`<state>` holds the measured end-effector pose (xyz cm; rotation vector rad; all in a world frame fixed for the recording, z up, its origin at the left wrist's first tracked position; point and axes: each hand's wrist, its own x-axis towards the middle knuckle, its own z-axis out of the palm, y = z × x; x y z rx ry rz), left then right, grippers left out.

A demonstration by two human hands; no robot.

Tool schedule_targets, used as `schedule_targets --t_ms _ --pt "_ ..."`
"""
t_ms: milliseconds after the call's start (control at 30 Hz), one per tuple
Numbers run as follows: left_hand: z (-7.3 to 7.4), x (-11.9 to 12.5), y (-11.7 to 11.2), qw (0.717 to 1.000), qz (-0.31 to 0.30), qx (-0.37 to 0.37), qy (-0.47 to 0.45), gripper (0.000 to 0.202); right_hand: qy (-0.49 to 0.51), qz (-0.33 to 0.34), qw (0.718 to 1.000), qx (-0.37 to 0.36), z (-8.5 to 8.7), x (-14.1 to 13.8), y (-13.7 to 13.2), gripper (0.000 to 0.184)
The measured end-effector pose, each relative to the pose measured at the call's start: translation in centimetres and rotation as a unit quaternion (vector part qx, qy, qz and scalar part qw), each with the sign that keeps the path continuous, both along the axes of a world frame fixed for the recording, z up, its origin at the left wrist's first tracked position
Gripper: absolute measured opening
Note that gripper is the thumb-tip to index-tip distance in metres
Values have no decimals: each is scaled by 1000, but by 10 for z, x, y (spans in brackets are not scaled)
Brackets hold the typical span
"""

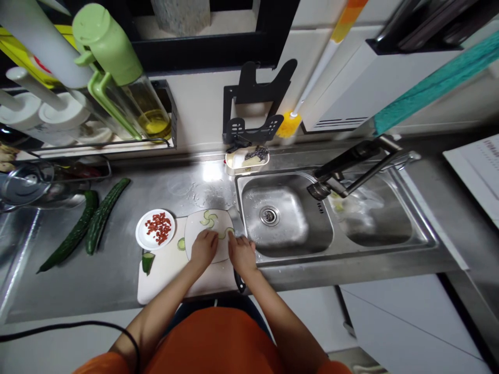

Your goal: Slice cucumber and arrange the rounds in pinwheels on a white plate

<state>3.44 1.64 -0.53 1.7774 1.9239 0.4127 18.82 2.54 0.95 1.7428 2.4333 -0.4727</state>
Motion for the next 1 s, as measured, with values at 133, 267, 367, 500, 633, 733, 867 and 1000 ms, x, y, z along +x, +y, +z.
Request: schedule_targets --t_ms 133,267,367,500,633,733,867,1000 --pt "10 -16 -13 998 23 37 -39 22 16 -6 1000 1 2 1 0 38" --pt "16 -50 -37 993 73 78 -59 24 32 -5 999 -2 4 0 -2 37" --pt "15 -78 -57 985 149 69 -46 25 42 -2 999 2 5 -2 -5 36" --pt "8 -103 -74 973 226 31 -20 27 50 10 999 3 5 -6 -9 36" --pt "2 -107 -77 970 244 11 -22 29 50 32 998 0 3 -12 -14 37" --pt "0 -104 -74 969 245 -7 -18 27 53 54 997 -8 4 -17 -20 36" --pt "0 -100 -69 972 236 -15 -11 20 62 72 995 -26 4 -22 -28 35" --pt "1 -99 -68 971 240 -12 -9 15 67 78 994 -36 2 -23 -35 35"
